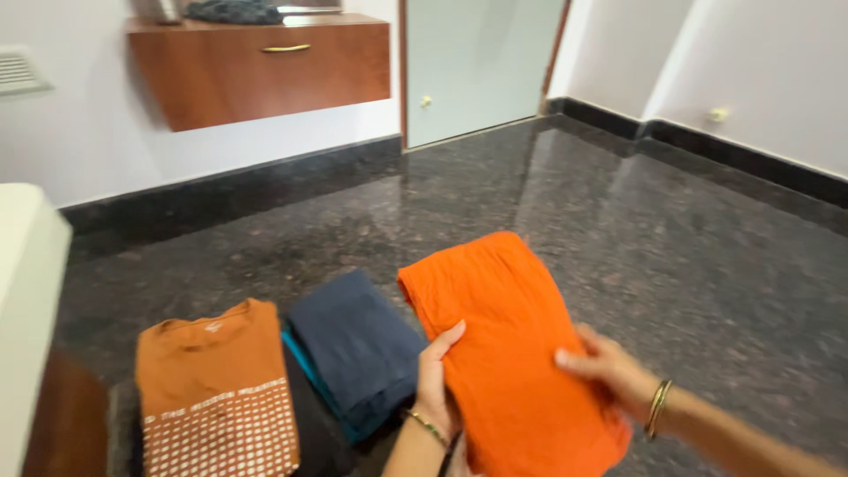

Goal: The person folds several pieces of clothing on the floor, including a dark blue garment, an orange t-shirt, orange shorts, and a striped shirt. They smooth and fold each item neatly, stacking them as they finish.

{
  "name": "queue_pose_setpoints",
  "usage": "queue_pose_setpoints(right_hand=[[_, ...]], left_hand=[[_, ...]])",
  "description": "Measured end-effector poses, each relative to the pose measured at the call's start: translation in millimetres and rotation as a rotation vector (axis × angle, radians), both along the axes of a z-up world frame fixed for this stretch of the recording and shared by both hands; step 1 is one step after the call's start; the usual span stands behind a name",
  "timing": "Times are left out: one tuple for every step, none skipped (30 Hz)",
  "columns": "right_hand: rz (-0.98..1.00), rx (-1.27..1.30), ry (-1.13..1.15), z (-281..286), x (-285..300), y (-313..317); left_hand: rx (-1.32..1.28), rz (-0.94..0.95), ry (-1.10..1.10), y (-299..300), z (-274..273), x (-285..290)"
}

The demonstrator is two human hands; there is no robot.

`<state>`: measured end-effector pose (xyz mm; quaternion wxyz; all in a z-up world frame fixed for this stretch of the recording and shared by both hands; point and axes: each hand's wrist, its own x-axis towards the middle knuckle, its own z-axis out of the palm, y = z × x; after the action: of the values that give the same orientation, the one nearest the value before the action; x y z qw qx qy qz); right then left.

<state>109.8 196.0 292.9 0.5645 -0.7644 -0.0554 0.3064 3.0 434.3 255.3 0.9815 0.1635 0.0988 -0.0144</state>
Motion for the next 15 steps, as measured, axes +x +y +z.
queue_pose_setpoints(right_hand=[[0.050, 0.058, 0.040, -14.8, -11.8, 14.4], [0.096, 0.113, 0.081, -29.7, -26.3, 31.3], [0.135, 0.193, 0.104, -40.2, -37.6, 47.7], [0.174, 0.270, 0.126, -47.6, -47.0, 62.0], [0.211, 0.347, 0.149, -50.8, -49.9, 76.6], [0.212, 0.349, 0.135, -51.6, -48.0, 92.4], [0.213, 0.351, 0.120, -51.6, -44.5, 108.0], [0.208, 0.355, 0.111, -52.4, -42.0, 122.8], [0.219, 0.422, 0.069, -51.9, -35.0, 137.9], [0.227, 0.490, 0.026, -50.0, -23.1, 153.1], [0.234, 0.559, -0.017, -49.7, -11.0, 167.6], [0.186, 0.558, -0.012, -52.5, 0.5, 183.1], [0.138, 0.557, -0.007, -57.7, 13.7, 201.3], [0.087, 0.555, -0.004, -67.4, 24.3, 218.2], [0.012, 0.541, -0.010, -82.9, 30.1, 234.5]], left_hand=[[0.026, 0.020, 0.033, 18.8, -6.4, -7.0], [0.039, 0.022, 0.081, 35.8, -13.4, -15.6], [0.050, 0.023, 0.129, 52.6, -20.6, -24.4], [0.058, 0.023, 0.175, 67.5, -26.9, -30.2], [0.083, 0.013, 0.197, 83.2, -32.7, -34.4], [0.109, 0.002, 0.219, 100.1, -38.5, -37.6], [0.134, -0.009, 0.241, 116.2, -43.6, -37.8], [0.150, 0.031, 0.217, 132.6, -47.4, -34.6], [0.165, 0.071, 0.194, 149.7, -50.0, -27.8], [0.183, 0.108, 0.170, 165.6, -53.3, -20.4], [0.184, 0.158, 0.135, 181.9, -57.7, -13.1], [0.187, 0.204, 0.101, 199.2, -63.5, -4.8], [0.190, 0.249, 0.067, 214.2, -73.5, 0.7], [0.190, 0.280, 0.119, 226.9, -87.4, 6.4], [0.200, 0.315, 0.167, 239.6, -103.6, 13.2]])
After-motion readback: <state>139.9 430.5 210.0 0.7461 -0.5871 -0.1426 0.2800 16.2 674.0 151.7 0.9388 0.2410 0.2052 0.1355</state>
